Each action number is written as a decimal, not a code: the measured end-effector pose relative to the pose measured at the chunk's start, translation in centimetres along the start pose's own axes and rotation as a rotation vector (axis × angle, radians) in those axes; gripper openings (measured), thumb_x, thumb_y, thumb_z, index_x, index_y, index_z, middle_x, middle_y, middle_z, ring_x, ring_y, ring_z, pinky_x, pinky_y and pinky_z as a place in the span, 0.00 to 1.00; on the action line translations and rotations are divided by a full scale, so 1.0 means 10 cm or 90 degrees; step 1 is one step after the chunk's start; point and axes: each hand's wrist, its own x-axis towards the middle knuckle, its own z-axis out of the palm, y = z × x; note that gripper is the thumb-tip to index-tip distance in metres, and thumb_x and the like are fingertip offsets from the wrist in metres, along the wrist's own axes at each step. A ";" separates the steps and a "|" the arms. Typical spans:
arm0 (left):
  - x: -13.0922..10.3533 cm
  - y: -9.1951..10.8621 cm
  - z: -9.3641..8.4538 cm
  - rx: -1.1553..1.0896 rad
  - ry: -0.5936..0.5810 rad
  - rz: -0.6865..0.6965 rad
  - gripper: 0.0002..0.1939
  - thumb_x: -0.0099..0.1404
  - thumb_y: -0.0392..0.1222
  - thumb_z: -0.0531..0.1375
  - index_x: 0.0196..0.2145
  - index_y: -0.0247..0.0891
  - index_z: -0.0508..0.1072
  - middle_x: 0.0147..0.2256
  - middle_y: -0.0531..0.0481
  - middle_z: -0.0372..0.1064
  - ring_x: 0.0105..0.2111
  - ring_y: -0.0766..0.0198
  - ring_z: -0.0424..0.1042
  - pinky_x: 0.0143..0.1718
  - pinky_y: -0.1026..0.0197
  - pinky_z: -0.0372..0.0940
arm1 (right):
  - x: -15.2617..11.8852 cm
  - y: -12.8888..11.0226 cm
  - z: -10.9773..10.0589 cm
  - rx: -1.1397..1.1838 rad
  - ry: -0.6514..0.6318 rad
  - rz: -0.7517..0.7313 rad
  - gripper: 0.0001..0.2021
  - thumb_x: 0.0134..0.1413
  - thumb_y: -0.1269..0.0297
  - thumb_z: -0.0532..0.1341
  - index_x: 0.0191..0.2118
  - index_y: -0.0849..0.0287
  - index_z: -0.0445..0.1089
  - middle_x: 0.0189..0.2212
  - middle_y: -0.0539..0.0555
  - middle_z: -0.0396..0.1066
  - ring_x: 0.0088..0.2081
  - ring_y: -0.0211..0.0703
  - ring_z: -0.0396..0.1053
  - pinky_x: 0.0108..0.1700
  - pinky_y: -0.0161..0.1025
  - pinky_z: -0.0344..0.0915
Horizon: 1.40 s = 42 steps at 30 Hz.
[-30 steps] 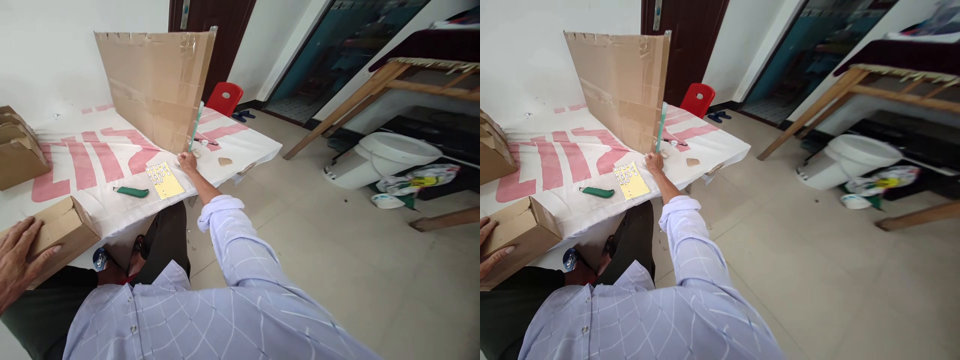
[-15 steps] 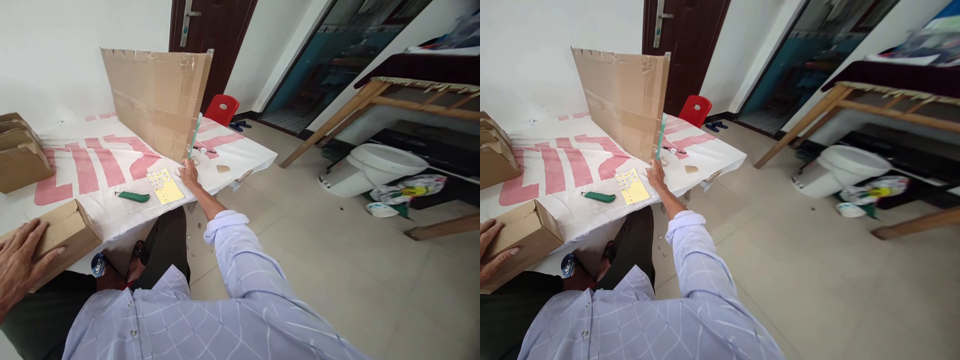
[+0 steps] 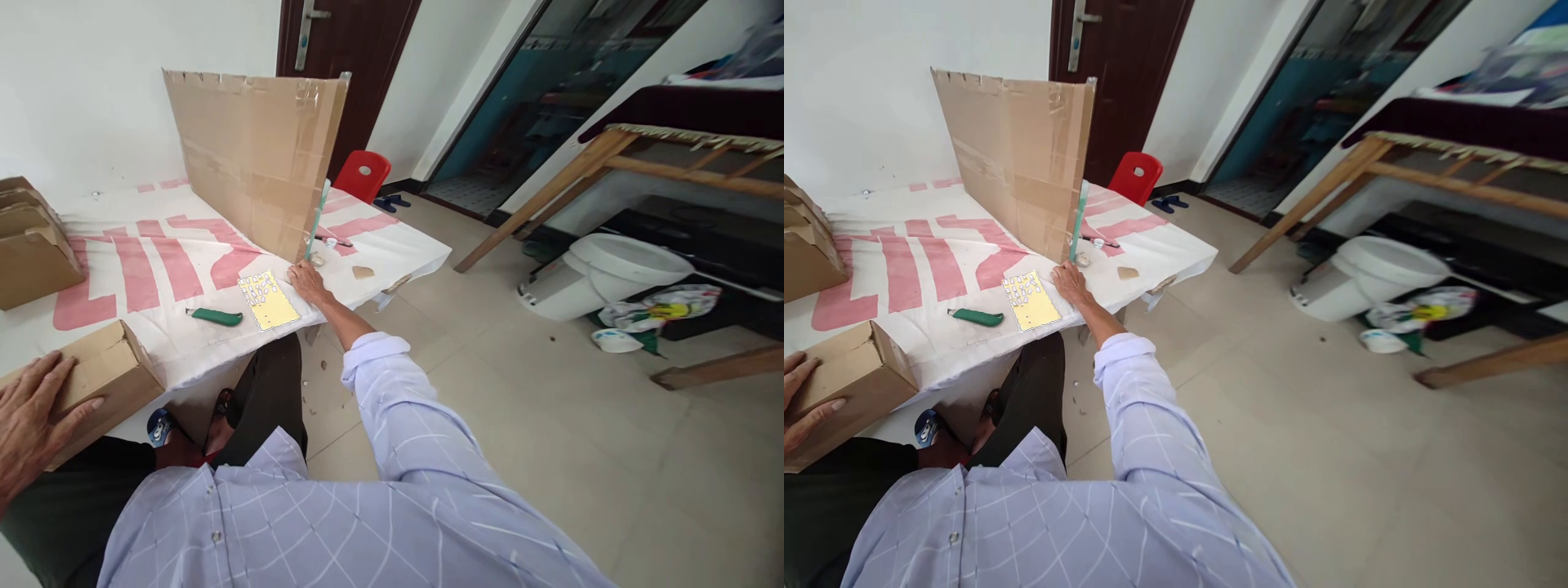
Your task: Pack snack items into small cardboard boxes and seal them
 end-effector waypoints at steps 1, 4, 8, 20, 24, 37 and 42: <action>0.01 0.01 -0.01 0.002 0.002 0.001 0.40 0.79 0.66 0.46 0.82 0.57 0.54 0.73 0.36 0.69 0.73 0.31 0.68 0.69 0.26 0.62 | -0.01 -0.01 -0.02 -0.014 -0.010 0.000 0.17 0.80 0.61 0.50 0.54 0.54 0.76 0.59 0.63 0.73 0.61 0.56 0.67 0.65 0.49 0.66; 0.03 0.06 -0.02 0.016 0.018 -0.014 0.38 0.80 0.68 0.46 0.81 0.56 0.56 0.73 0.35 0.69 0.73 0.32 0.69 0.70 0.27 0.62 | -0.06 -0.09 -0.09 -0.048 -0.041 0.005 0.17 0.80 0.59 0.51 0.59 0.55 0.75 0.62 0.63 0.72 0.64 0.56 0.66 0.67 0.49 0.64; 0.01 0.13 -0.06 0.006 -0.037 -0.045 0.37 0.78 0.67 0.54 0.76 0.49 0.64 0.73 0.35 0.69 0.73 0.34 0.70 0.72 0.31 0.60 | -0.25 -0.21 -0.16 -0.066 -0.072 0.005 0.19 0.79 0.61 0.51 0.63 0.58 0.74 0.64 0.66 0.72 0.66 0.57 0.65 0.69 0.51 0.63; -0.74 -0.35 -0.49 -0.281 0.076 -0.285 0.51 0.64 0.75 0.69 0.74 0.44 0.64 0.73 0.34 0.66 0.73 0.35 0.68 0.71 0.31 0.67 | -0.32 -0.07 -0.06 -0.088 -0.018 0.068 0.18 0.74 0.59 0.54 0.53 0.54 0.81 0.52 0.76 0.76 0.55 0.68 0.75 0.51 0.60 0.68; -0.95 -0.49 -0.34 -0.426 0.094 -0.321 0.45 0.59 0.73 0.73 0.64 0.44 0.72 0.73 0.32 0.66 0.74 0.33 0.67 0.67 0.31 0.72 | -0.31 -0.26 -0.09 -0.020 0.101 0.074 0.14 0.69 0.60 0.59 0.48 0.57 0.82 0.54 0.82 0.74 0.58 0.72 0.74 0.53 0.65 0.65; -0.80 -0.42 0.03 -0.624 0.037 -0.263 0.41 0.58 0.72 0.75 0.61 0.47 0.81 0.81 0.36 0.53 0.78 0.31 0.58 0.70 0.34 0.70 | -1.20 -3.00 -0.14 0.301 -0.120 -0.640 0.21 0.74 0.43 0.63 0.56 0.52 0.81 0.52 0.61 0.79 0.56 0.61 0.75 0.61 0.61 0.75; -0.83 -0.46 0.11 -0.629 0.025 -0.276 0.44 0.58 0.71 0.76 0.66 0.49 0.79 0.81 0.37 0.52 0.78 0.30 0.59 0.68 0.34 0.72 | -1.31 -3.18 -0.18 0.272 -0.111 -0.667 0.17 0.72 0.48 0.67 0.57 0.51 0.80 0.50 0.59 0.78 0.55 0.60 0.75 0.58 0.60 0.77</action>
